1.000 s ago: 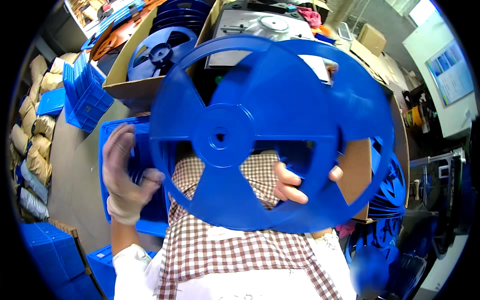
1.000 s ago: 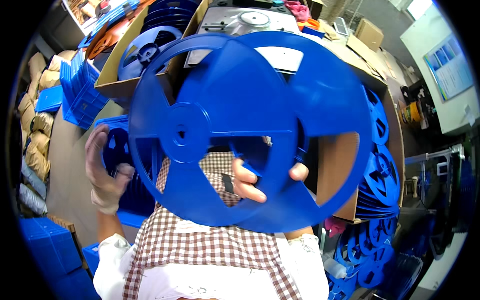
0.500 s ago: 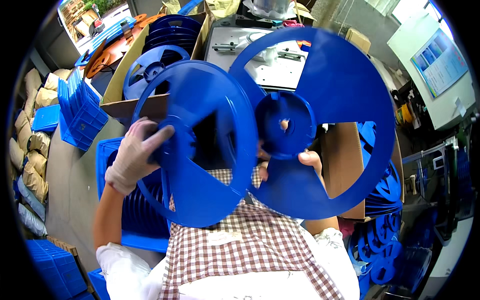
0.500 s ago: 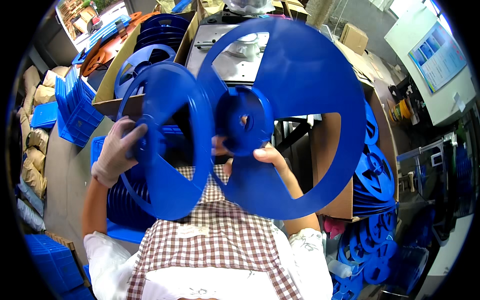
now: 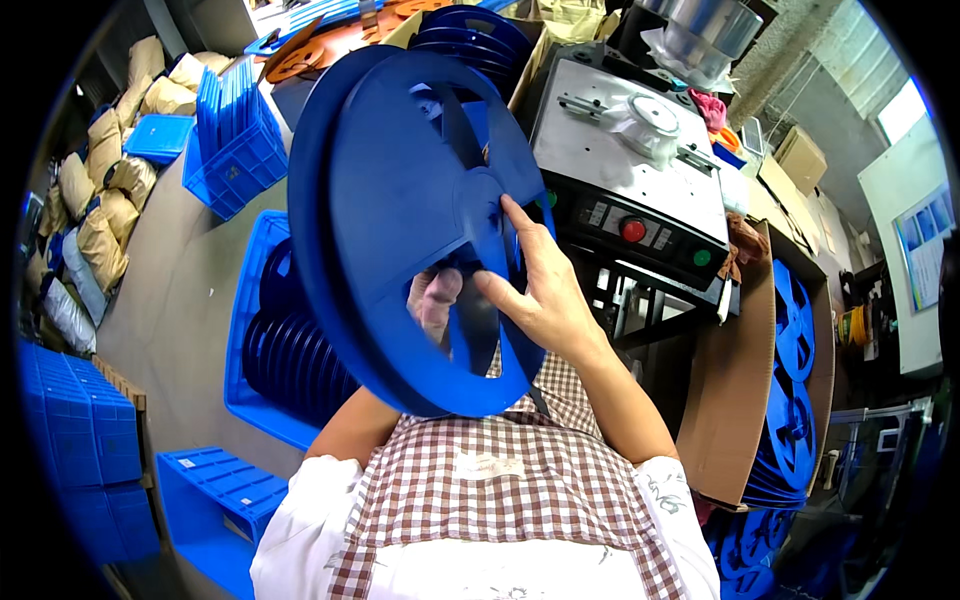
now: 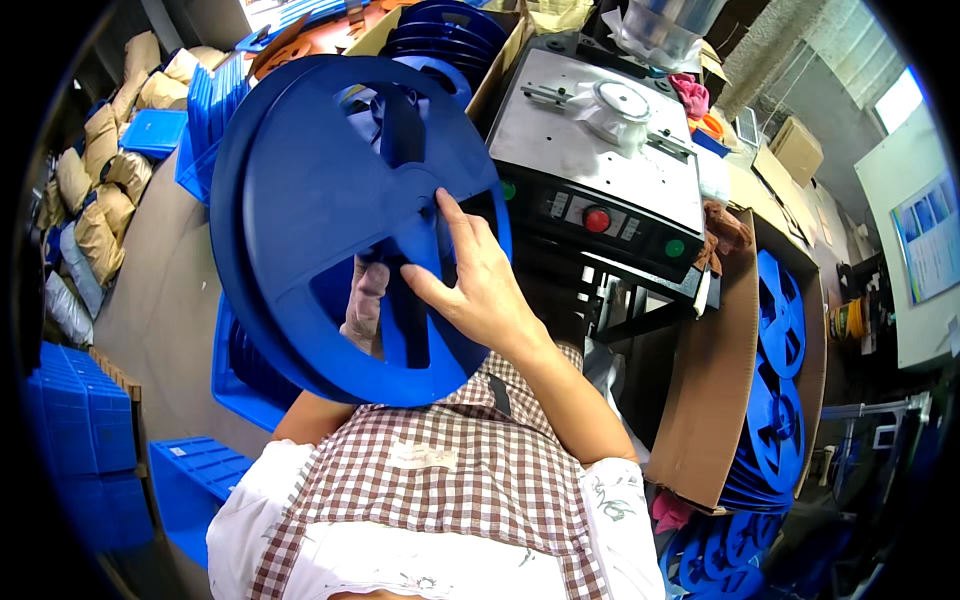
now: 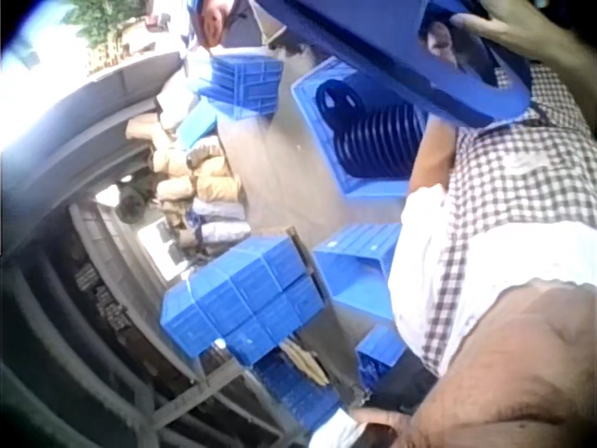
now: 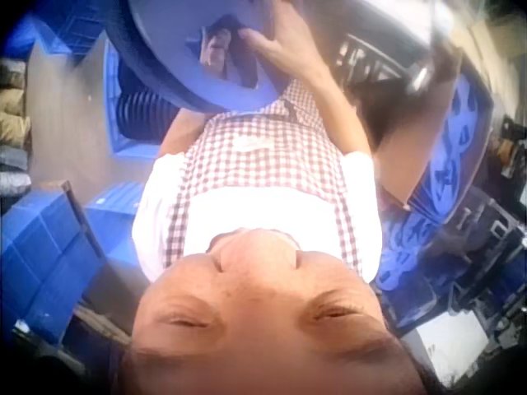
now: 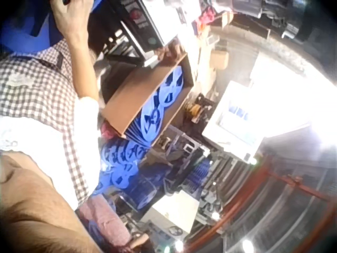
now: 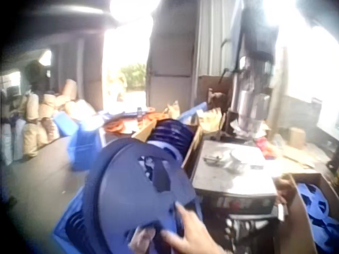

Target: The person repeatedly picks up blue plastic reels from a blue crate, places them onto a machine, and then removes them to place them into a cardboard box. This process is repeated continuously throughout the video.

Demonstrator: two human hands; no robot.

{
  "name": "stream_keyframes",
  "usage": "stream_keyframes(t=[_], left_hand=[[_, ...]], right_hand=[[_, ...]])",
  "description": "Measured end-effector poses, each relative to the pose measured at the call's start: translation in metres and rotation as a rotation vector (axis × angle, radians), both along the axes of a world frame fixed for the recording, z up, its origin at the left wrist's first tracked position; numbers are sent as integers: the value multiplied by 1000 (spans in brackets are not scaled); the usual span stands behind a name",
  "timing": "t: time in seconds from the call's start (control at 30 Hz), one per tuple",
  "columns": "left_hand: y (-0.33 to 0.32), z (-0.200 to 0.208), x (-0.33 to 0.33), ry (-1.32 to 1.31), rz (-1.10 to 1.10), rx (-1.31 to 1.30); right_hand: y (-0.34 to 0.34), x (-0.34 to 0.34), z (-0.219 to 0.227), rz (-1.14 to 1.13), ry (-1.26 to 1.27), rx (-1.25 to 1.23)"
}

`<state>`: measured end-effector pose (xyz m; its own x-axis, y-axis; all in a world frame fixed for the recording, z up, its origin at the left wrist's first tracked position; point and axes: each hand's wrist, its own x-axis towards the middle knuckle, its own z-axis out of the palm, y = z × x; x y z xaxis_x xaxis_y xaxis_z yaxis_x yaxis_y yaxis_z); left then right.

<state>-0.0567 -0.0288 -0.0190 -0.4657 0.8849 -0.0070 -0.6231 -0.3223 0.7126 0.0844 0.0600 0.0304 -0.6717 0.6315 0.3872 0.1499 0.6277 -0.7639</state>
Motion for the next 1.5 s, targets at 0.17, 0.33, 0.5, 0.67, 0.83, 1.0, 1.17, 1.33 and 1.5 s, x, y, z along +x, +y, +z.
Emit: stream_keyframes(t=[0.17, 0.33, 0.5, 0.67, 0.83, 1.0, 1.17, 1.33, 1.5], left_hand=[[3, 9, 21, 18, -28, -5], [6, 21, 24, 12, -189, -11], [18, 12, 27, 75, -149, 46], [32, 0, 37, 121, -82, 194], [28, -32, 15, 78, -219, 187], [29, -17, 28, 94, -150, 106], [29, 7, 47, 123, -126, 146], [27, -6, 34, 165, -172, 62], [32, -3, 43, 228, -223, 6]], right_hand=[[5, 9, -5, -42, -52, -129], [8, 11, -3, -100, 97, -123], [10, 12, -1, -122, 96, -152], [9, 13, -6, -138, 143, -117], [11, 19, -4, -140, 136, -146], [13, 22, -8, -138, 162, -124], [12, 23, -11, -142, 184, -116], [10, 27, -9, -152, 128, -112], [21, 40, -4, -152, 39, -96]])
